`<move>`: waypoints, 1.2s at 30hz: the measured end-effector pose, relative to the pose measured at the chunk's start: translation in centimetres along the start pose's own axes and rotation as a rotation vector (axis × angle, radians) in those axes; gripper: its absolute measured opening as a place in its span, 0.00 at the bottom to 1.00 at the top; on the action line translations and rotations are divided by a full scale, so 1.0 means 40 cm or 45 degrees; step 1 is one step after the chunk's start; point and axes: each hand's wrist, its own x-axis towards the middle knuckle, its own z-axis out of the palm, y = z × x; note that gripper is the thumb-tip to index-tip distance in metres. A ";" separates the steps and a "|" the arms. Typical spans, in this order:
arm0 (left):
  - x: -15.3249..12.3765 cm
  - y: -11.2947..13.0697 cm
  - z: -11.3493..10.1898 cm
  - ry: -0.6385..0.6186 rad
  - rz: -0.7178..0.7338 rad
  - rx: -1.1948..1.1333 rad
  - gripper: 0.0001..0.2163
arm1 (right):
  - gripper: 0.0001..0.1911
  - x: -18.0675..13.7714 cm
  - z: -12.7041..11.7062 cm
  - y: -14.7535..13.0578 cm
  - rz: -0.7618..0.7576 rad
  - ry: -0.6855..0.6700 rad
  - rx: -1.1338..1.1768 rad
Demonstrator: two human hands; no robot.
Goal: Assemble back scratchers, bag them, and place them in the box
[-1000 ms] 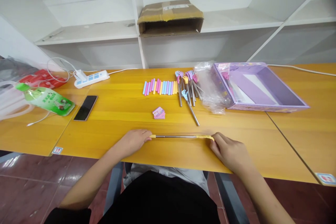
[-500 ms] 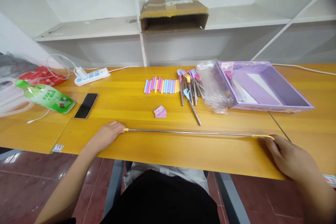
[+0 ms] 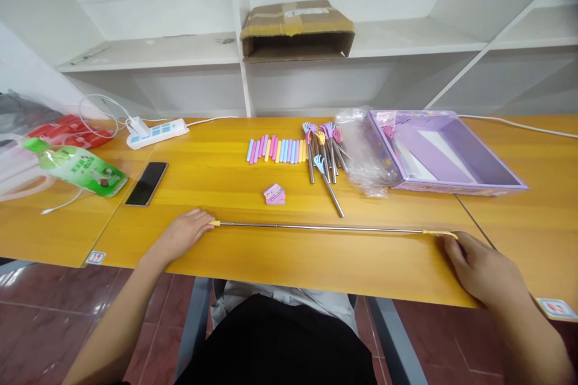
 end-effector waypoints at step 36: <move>0.274 0.320 -0.010 0.160 0.119 0.023 0.20 | 0.16 0.009 0.024 -0.672 -0.804 0.329 -0.424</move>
